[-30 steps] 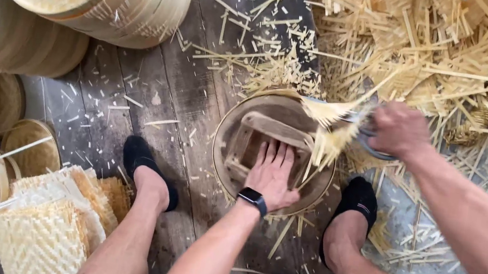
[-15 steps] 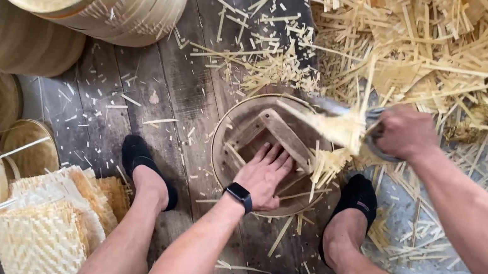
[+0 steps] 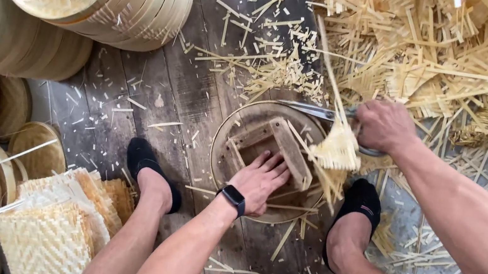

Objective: Weaving and trimming bamboo strips to create a circular basket base.

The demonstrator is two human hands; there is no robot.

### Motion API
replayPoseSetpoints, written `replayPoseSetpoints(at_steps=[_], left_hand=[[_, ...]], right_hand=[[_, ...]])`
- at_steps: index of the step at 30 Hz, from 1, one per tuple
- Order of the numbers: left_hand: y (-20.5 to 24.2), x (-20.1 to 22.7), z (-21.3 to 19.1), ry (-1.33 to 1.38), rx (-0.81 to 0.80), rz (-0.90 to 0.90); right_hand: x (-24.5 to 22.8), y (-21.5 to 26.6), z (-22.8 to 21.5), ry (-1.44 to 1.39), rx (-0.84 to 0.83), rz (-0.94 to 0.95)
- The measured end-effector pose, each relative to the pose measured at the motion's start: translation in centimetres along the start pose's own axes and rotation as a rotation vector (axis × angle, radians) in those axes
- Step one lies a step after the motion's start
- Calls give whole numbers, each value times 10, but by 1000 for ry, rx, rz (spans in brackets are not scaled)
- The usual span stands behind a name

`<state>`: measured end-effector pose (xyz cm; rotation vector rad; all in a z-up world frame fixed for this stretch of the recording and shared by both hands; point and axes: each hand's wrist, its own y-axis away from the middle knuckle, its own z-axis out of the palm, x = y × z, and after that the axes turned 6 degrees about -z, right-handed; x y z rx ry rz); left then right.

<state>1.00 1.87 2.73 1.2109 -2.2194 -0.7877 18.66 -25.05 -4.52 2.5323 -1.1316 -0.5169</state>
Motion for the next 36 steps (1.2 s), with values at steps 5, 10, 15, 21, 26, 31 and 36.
replayPoseSetpoints(at_steps=[5, 10, 15, 21, 26, 31, 36], left_hand=[[2, -3, 2, 58, 34, 27], [3, -4, 6, 253, 150, 14], [2, -4, 12, 296, 262, 30], [-5, 0, 24, 316, 230, -13], [-9, 14, 31, 272, 190, -95], [-10, 12, 25, 150, 294, -139], [-8, -13, -53, 618, 110, -492]], right_hand=[[53, 29, 31, -211, -83, 316], [146, 74, 88, -351, -143, 635], [198, 184, 92, -297, -447, 378], [90, 128, -1, -279, -1027, 239], [126, 54, -67, -362, -715, 455], [211, 5, -18, -482, -27, 885], [111, 43, -7, -704, -145, 992]])
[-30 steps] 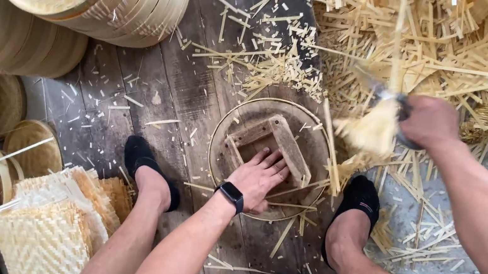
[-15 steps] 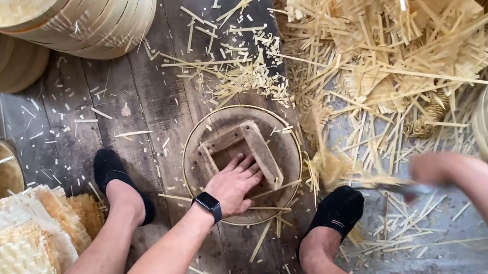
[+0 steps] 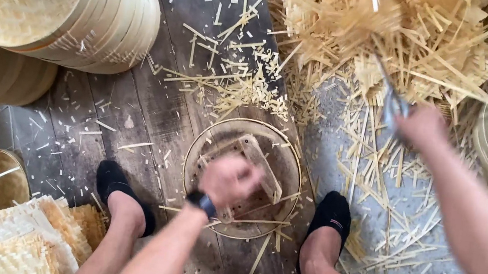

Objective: Weaving and trimming bamboo strips to create a circular basket base.

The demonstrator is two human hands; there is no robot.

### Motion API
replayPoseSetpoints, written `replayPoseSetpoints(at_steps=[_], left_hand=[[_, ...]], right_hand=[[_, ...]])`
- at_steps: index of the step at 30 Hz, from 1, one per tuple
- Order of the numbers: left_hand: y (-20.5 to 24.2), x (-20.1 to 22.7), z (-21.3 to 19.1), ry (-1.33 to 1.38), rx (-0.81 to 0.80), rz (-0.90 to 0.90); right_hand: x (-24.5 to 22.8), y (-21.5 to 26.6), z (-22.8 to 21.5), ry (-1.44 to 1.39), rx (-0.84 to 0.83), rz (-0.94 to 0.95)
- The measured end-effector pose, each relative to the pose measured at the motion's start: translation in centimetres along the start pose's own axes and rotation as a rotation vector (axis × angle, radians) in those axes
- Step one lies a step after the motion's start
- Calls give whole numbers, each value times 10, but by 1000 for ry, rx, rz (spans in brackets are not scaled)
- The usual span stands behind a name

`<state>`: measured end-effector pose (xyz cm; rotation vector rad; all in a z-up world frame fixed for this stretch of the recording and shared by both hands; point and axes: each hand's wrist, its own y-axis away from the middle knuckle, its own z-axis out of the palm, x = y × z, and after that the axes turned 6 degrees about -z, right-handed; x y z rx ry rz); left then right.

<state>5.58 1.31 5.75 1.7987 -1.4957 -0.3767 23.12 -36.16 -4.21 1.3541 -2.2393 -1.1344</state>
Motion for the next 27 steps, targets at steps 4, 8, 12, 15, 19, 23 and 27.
replayPoseSetpoints(at_steps=[4, 8, 12, 15, 19, 23, 27], left_hand=[[-89, -31, 2, 175, 562, 393], [-142, -8, -17, 107, 269, 265], [-168, 2, -9, 218, -88, -32], [-174, -7, -3, 312, -153, -43], [-173, -3, 3, 258, -1, 9], [-155, -6, 6, 258, 164, 34], [-165, -60, 10, 487, 415, 100]], right_hand=[[54, 22, 82, -125, 102, -75], [37, 64, 122, -282, 85, -363], [-2, 102, 180, -400, -220, -577], [-13, 102, 191, -464, -157, -466], [-17, 100, 188, -637, -291, -272], [-15, 110, 195, -602, -179, -309], [2, 113, 205, -513, -79, -477]])
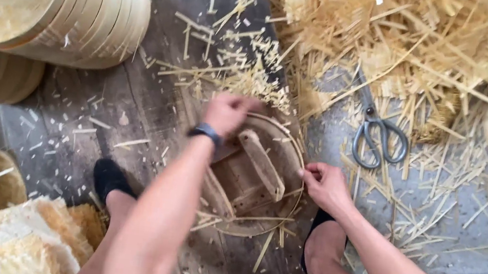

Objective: Weaving and trimming bamboo strips to create a circular basket base.

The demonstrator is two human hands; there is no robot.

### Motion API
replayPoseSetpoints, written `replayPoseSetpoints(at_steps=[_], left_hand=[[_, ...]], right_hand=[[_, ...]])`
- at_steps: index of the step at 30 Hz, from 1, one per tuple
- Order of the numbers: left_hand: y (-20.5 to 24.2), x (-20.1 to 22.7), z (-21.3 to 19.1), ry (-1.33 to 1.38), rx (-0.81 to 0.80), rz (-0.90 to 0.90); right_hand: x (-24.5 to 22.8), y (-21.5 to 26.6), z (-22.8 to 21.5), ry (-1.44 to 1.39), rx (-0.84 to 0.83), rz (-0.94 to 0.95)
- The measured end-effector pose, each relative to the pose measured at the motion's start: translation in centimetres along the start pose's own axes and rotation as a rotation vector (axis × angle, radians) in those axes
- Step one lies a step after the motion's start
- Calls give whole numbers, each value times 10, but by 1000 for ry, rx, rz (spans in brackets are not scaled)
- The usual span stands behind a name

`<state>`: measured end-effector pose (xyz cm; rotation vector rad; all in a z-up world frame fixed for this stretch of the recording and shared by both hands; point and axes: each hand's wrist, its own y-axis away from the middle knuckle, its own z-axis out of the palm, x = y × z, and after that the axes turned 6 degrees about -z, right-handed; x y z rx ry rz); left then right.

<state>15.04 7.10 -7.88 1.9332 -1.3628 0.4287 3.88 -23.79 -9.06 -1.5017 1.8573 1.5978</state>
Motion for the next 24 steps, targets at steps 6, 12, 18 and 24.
replayPoseSetpoints(at_steps=[6, 12, 18, 24], left_hand=[[27, -140, -63, 114, -344, -579], [41, -101, -71, 216, -133, -583], [96, -131, -64, 228, 79, -501], [211, -196, -18, 920, 12, -934]], right_hand=[[4, 18, 3, -366, -150, 188], [15, 13, 7, -384, -157, 157], [2, 24, 3, -261, -145, 176], [10, 30, 9, -385, -160, 148]])
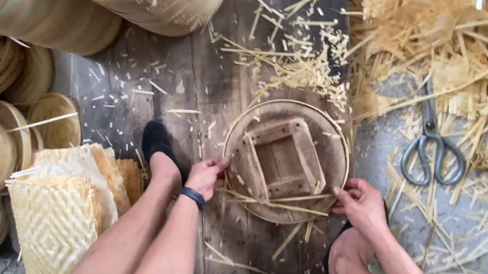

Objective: Weaving and trimming bamboo strips to create a circular basket base.

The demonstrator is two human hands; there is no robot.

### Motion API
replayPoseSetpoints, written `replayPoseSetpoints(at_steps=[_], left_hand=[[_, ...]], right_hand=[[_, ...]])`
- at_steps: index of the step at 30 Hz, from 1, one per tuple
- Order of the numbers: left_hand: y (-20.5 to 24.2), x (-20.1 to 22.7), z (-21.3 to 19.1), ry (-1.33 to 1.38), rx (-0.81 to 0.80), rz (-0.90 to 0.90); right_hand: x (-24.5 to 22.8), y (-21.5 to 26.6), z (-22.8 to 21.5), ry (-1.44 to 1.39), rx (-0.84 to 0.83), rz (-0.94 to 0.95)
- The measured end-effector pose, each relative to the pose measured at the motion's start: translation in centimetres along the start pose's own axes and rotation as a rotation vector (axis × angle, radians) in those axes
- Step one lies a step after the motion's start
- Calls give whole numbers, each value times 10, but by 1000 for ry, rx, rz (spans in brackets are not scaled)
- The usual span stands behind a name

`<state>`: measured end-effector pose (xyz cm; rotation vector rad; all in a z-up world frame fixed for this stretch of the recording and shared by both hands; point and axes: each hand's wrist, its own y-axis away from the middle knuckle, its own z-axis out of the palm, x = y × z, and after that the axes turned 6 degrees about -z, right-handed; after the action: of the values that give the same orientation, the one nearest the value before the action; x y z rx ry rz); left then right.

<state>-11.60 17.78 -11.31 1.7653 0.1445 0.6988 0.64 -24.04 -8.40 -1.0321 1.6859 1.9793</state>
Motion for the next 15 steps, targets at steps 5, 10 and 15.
replayPoseSetpoints(at_steps=[5, 10, 15], left_hand=[[27, -4, 39, 34, 200, 76], [60, -19, 85, 125, 222, 92], [76, -71, 101, 319, -50, -95]], right_hand=[[-39, 6, -1, 126, 88, 19], [-28, -20, -23, 65, 167, -164], [-11, -23, -25, -26, 36, 32]])
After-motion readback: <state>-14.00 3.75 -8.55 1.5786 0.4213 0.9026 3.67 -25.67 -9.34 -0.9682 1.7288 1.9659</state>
